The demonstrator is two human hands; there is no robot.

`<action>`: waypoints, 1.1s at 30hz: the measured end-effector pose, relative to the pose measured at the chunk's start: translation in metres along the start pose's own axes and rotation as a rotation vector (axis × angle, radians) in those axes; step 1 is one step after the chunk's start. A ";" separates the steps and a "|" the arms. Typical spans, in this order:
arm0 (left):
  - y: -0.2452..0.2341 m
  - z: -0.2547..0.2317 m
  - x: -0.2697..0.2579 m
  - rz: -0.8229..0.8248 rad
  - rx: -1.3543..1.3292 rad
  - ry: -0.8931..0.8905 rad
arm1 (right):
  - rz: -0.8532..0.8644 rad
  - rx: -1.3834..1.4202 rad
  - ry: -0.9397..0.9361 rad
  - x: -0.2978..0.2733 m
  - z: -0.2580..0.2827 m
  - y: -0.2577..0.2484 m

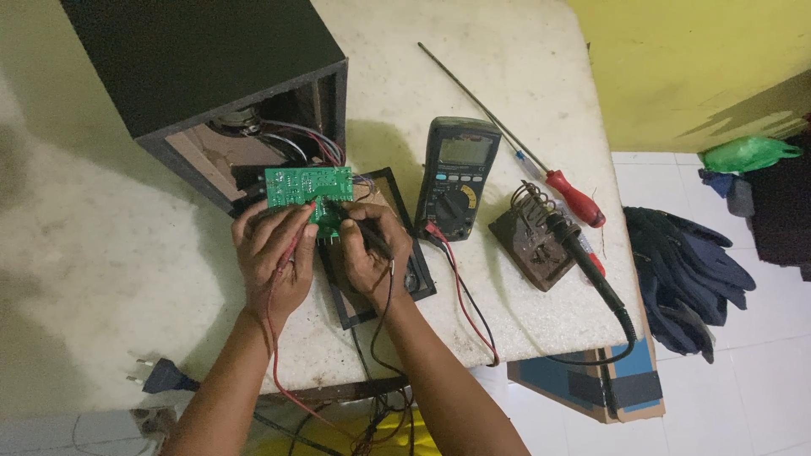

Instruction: The person holds a green circuit board and uses a multimeter to test various points on it. They repeatedly flip the board over to access different sides while maintaining contact with the multimeter probes. The board is held over a workbench with a multimeter, soldering iron, and screwdriver visible nearby.

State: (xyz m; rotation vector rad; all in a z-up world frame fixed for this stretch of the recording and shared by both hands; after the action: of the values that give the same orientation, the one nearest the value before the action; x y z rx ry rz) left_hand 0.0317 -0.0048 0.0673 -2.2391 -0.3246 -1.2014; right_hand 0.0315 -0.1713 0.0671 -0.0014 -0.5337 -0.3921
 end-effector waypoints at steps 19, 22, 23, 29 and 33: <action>0.001 0.004 -0.004 -0.038 -0.019 -0.065 | 0.019 -0.054 0.022 -0.005 -0.014 -0.002; -0.003 0.000 0.002 -0.042 -0.027 -0.021 | 0.030 -0.046 0.030 -0.004 -0.014 0.000; -0.003 0.000 0.002 -0.040 -0.025 -0.019 | 0.030 -0.040 0.025 -0.004 -0.013 0.000; -0.002 0.001 0.001 -0.055 -0.029 -0.030 | 0.045 -0.065 0.020 -0.006 -0.018 -0.002; -0.001 0.003 0.000 -0.040 -0.031 -0.035 | 0.022 -0.097 0.021 -0.004 -0.007 0.000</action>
State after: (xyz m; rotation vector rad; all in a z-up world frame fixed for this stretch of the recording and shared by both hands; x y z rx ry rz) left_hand 0.0327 -0.0021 0.0663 -2.2925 -0.3677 -1.1971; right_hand 0.0318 -0.1704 0.0594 -0.0964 -0.4933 -0.3960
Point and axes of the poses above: each hand's wrist, its own x-axis towards the middle knuckle, its own y-axis out of the palm, z = x × y, the point moved 6 cm from there along x, towards the middle knuckle, and after that the axes turned 2 degrees about x, right-handed, at the moved point
